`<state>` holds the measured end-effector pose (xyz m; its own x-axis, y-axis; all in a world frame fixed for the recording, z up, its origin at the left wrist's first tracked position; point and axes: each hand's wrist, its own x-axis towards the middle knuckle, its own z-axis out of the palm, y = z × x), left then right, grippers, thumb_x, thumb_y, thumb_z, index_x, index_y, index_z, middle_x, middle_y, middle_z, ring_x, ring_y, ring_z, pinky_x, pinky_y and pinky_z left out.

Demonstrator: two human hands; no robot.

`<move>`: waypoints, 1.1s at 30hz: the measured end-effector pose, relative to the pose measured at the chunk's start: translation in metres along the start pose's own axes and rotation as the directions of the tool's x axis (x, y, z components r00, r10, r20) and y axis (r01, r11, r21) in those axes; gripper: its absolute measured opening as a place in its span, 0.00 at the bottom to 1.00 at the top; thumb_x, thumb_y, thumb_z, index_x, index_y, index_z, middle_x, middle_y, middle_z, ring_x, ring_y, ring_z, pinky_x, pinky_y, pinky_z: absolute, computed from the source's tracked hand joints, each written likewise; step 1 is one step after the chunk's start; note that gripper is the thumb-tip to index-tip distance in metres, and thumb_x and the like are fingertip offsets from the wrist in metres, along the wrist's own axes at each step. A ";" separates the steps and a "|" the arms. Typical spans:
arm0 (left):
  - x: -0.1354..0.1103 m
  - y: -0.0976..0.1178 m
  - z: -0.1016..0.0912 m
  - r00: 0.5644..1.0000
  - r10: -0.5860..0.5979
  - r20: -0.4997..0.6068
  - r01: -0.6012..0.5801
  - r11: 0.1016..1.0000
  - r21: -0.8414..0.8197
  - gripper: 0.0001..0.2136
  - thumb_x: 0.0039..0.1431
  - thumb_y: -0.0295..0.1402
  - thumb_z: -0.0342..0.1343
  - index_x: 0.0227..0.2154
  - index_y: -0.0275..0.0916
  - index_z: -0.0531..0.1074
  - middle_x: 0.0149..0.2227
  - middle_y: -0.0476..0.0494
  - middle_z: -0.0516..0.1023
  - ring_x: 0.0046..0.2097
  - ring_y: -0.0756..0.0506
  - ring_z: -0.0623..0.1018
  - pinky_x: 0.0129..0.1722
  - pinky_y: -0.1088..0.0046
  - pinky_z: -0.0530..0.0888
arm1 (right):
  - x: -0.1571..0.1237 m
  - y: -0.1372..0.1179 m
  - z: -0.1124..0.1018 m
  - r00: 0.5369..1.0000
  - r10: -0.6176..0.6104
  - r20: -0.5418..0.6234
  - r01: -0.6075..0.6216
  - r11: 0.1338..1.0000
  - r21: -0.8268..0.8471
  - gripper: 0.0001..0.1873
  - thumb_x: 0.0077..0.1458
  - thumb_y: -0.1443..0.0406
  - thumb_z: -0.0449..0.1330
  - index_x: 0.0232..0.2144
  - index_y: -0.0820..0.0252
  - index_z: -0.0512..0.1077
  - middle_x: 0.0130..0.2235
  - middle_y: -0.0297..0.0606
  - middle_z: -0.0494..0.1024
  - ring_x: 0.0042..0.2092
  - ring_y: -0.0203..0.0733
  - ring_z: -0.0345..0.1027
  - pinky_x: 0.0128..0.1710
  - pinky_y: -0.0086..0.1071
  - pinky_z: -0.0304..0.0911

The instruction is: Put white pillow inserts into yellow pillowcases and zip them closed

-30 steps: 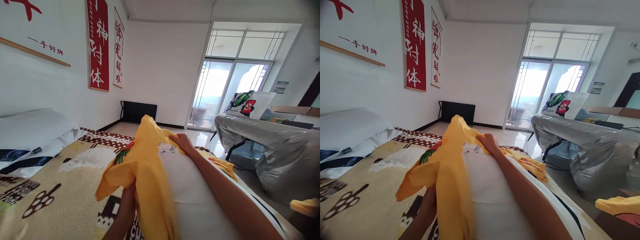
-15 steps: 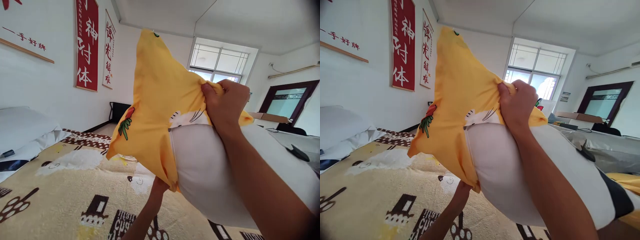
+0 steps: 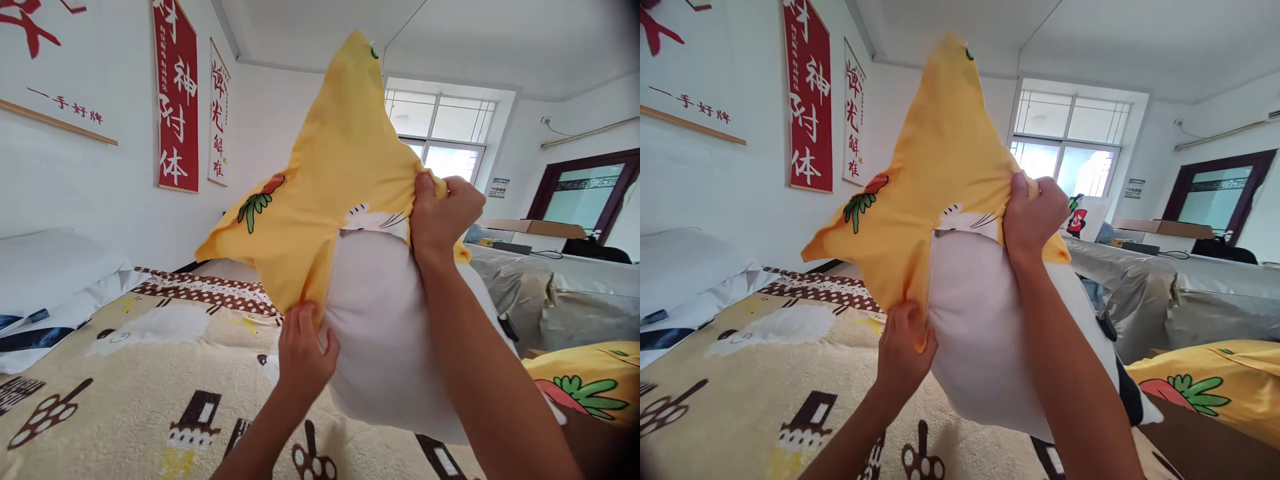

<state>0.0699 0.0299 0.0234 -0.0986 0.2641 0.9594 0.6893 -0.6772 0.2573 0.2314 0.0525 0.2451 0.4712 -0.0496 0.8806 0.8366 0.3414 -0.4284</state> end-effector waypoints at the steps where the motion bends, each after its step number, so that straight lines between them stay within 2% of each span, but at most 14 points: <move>1: 0.012 -0.007 0.006 1.000 -0.023 -0.021 0.025 0.996 0.086 0.16 0.51 0.27 0.55 0.44 0.33 0.63 0.39 0.37 0.70 0.42 0.40 0.70 0.40 0.64 0.71 | 0.000 0.003 0.000 1.000 0.020 -0.021 -0.020 0.999 0.026 0.24 0.56 0.60 0.58 0.16 0.56 0.49 0.21 0.24 0.49 0.25 0.31 0.42 0.26 0.30 0.42; 3: 0.031 -0.021 0.017 0.998 0.008 -0.066 0.006 0.977 0.211 0.14 0.53 0.28 0.55 0.42 0.33 0.64 0.38 0.37 0.70 0.41 0.40 0.70 0.41 0.63 0.70 | 0.002 0.013 -0.001 0.996 0.067 -0.064 -0.062 0.995 0.083 0.23 0.56 0.60 0.57 0.16 0.56 0.50 0.21 0.25 0.49 0.25 0.31 0.43 0.25 0.30 0.43; 6: 0.045 -0.029 0.026 0.976 0.174 -0.132 -0.133 0.952 0.274 0.04 0.57 0.25 0.50 0.36 0.35 0.66 0.31 0.42 0.70 0.36 0.43 0.69 0.38 0.68 0.68 | 0.000 0.032 -0.002 0.973 0.194 -0.126 -0.174 0.973 0.151 0.19 0.55 0.60 0.56 0.17 0.56 0.54 0.21 0.25 0.54 0.25 0.32 0.47 0.25 0.30 0.46; 8: 0.046 -0.021 0.029 0.958 0.244 -0.148 -0.200 0.944 0.263 0.04 0.58 0.22 0.48 0.32 0.36 0.66 0.27 0.45 0.69 0.32 0.45 0.68 0.35 0.70 0.67 | -0.009 0.047 -0.001 0.933 0.311 -0.181 -0.287 0.946 0.151 0.18 0.55 0.60 0.56 0.18 0.56 0.55 0.21 0.28 0.58 0.26 0.34 0.52 0.27 0.30 0.50; 11: 0.037 0.005 0.032 0.974 0.209 -0.085 -0.187 0.959 0.214 0.06 0.57 0.22 0.47 0.29 0.37 0.64 0.27 0.45 0.68 0.32 0.45 0.69 0.33 0.70 0.66 | -0.039 0.069 0.006 0.852 0.483 -0.202 -0.480 0.875 0.064 0.17 0.55 0.59 0.54 0.18 0.53 0.54 0.24 0.35 0.66 0.29 0.39 0.59 0.31 0.33 0.55; 14: 0.014 0.026 0.039 0.981 0.170 0.093 -0.186 0.958 0.218 0.06 0.52 0.20 0.48 0.28 0.38 0.63 0.27 0.46 0.68 0.32 0.43 0.70 0.31 0.67 0.66 | -0.083 0.094 0.020 0.785 0.609 -0.117 -0.614 0.789 -0.017 0.17 0.56 0.57 0.50 0.18 0.52 0.53 0.25 0.40 0.70 0.30 0.43 0.61 0.30 0.34 0.56; 16: -0.009 0.027 0.043 0.964 0.161 0.211 -0.218 0.935 0.281 0.07 0.49 0.20 0.49 0.28 0.39 0.63 0.27 0.47 0.69 0.30 0.42 0.71 0.29 0.66 0.66 | -0.111 0.111 0.032 0.762 0.645 -0.060 -0.647 0.762 -0.030 0.18 0.56 0.54 0.48 0.17 0.51 0.53 0.21 0.39 0.68 0.26 0.42 0.59 0.26 0.33 0.55; 20: -0.064 -0.002 0.047 0.916 0.121 0.382 -0.272 0.889 0.370 0.08 0.46 0.20 0.50 0.30 0.38 0.65 0.27 0.46 0.70 0.29 0.42 0.71 0.26 0.66 0.68 | -0.146 0.133 0.054 0.751 0.660 0.000 -0.660 0.751 -0.030 0.21 0.55 0.48 0.45 0.17 0.51 0.51 0.17 0.34 0.61 0.23 0.40 0.52 0.23 0.33 0.51; 23: -0.091 -0.030 0.044 0.886 0.108 0.452 -0.305 0.868 0.391 0.12 0.45 0.19 0.50 0.34 0.36 0.68 0.29 0.44 0.71 0.31 0.41 0.73 0.30 0.63 0.71 | -0.158 0.130 0.060 0.777 0.626 0.063 -0.627 0.779 0.002 0.23 0.56 0.45 0.42 0.18 0.51 0.52 0.17 0.31 0.59 0.23 0.39 0.51 0.24 0.32 0.49; 25: -0.094 -0.038 0.034 0.868 0.095 0.488 -0.307 0.875 0.375 0.13 0.45 0.20 0.50 0.36 0.35 0.69 0.32 0.43 0.72 0.34 0.41 0.73 0.35 0.61 0.73 | -0.165 0.120 0.056 0.805 0.578 0.134 -0.587 0.808 0.044 0.25 0.55 0.43 0.42 0.18 0.52 0.53 0.17 0.29 0.58 0.24 0.38 0.51 0.24 0.31 0.50; 28: -0.073 -0.031 0.000 0.858 0.155 0.490 -0.346 0.879 0.328 0.10 0.48 0.22 0.49 0.34 0.34 0.71 0.34 0.41 0.73 0.37 0.40 0.73 0.38 0.61 0.72 | -0.172 0.104 0.043 0.860 0.449 0.244 -0.493 0.855 0.163 0.25 0.56 0.44 0.45 0.19 0.55 0.55 0.19 0.27 0.58 0.25 0.35 0.51 0.25 0.29 0.51; 30: -0.043 -0.021 -0.034 0.854 0.304 0.423 -0.436 0.861 0.262 0.09 0.53 0.24 0.47 0.34 0.34 0.71 0.37 0.39 0.74 0.39 0.41 0.73 0.39 0.62 0.71 | -0.174 0.100 0.033 0.884 0.359 0.299 -0.437 0.861 0.259 0.24 0.58 0.46 0.47 0.21 0.57 0.58 0.22 0.27 0.59 0.26 0.34 0.51 0.26 0.28 0.51; 32: -0.002 -0.016 -0.070 0.833 0.485 0.267 -0.536 0.827 0.170 0.09 0.56 0.25 0.49 0.39 0.35 0.70 0.41 0.39 0.73 0.44 0.42 0.73 0.46 0.65 0.69 | -0.171 0.102 0.024 0.884 0.306 0.353 -0.425 0.841 0.335 0.23 0.59 0.47 0.48 0.23 0.58 0.60 0.23 0.28 0.61 0.27 0.34 0.52 0.27 0.28 0.51; 33: 0.020 -0.018 -0.085 0.849 0.494 0.187 -0.526 0.823 0.213 0.11 0.56 0.24 0.52 0.43 0.35 0.69 0.43 0.38 0.73 0.47 0.42 0.72 0.49 0.65 0.68 | -0.169 0.104 0.020 0.877 0.294 0.379 -0.432 0.827 0.360 0.23 0.59 0.47 0.48 0.25 0.58 0.61 0.24 0.28 0.61 0.28 0.35 0.53 0.27 0.28 0.51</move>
<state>-0.0056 -0.0115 0.0484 0.3908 0.0178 0.9203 0.7724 -0.5502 -0.3173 0.2333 0.1154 0.0556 0.5531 0.4128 0.7236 0.3873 0.6416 -0.6621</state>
